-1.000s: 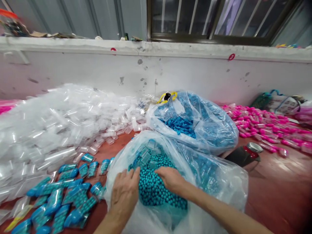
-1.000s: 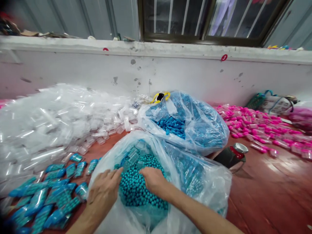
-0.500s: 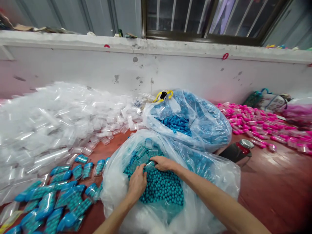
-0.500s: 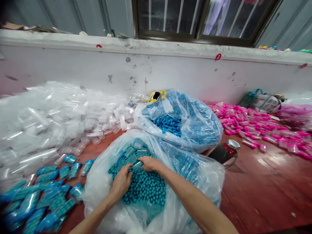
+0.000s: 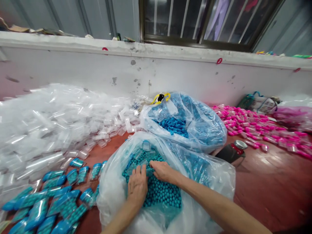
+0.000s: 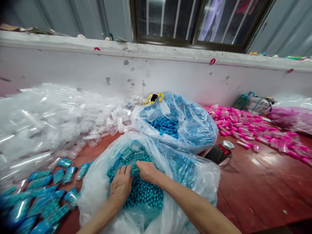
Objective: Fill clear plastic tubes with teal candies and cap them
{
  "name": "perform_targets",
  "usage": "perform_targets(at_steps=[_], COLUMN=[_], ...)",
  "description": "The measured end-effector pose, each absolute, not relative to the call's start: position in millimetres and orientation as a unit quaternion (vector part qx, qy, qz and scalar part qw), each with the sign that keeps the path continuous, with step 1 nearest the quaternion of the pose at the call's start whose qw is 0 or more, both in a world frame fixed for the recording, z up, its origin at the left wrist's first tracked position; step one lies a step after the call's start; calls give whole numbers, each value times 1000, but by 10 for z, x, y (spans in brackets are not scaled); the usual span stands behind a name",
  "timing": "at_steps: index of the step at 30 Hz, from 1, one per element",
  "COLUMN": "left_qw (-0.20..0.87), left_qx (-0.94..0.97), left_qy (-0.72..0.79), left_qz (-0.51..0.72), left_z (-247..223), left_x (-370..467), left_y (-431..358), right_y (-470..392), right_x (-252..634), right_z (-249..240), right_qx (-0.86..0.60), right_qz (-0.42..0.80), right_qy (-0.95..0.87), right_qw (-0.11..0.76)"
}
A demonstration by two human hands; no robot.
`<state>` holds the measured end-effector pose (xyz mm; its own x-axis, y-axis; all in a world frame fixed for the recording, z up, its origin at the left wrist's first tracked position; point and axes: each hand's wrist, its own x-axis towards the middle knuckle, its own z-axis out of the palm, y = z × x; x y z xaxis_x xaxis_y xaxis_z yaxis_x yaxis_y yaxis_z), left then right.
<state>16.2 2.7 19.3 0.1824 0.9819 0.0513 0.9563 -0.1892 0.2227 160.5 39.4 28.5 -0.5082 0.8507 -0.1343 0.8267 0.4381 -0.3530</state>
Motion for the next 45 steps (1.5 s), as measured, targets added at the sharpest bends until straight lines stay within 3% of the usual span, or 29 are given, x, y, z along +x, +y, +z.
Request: perform_targets(at_steps=[2,6,10,12,16,19,24,27,31,37,45], left_qw=[65,222,319,369,534,643,649,660,720,705,719], left_qx=[792,800,765,737,615,514,472,492,512,523,469], left_qy=[593,538,528,515,491,462,448,413,368,394,415], left_qz=[129,143,185,235,309,331,394,391,289,273,300], left_z=[194,207,219,180,11,-74,20,114,98,-62,-106], left_x=[187,233,243,233,170,104,92,162,247,221,79], left_y=[12,32,81,136,280,325,239,144,25,4,42], right_y=[290,158,265,384,590,645,637,645,691,632,336], right_x=[1632,1692,1750,1793,1995,2251,2539,2523,2422,2384,2135], right_z=[331,382,343,293,226,253,315,298,237,194,310], right_qx=[-496,-521,-506,-511,-640,-681,-690,-684,-702,-684,-641], right_qz=[192,316,555,585,382,257,128,87,51,65,11], right_qy=[-843,-766,-627,-601,-655,-673,-707,-722,-711,-724,-765], right_qw=[78,204,208,188,123,133,90,47,0,-65,-54])
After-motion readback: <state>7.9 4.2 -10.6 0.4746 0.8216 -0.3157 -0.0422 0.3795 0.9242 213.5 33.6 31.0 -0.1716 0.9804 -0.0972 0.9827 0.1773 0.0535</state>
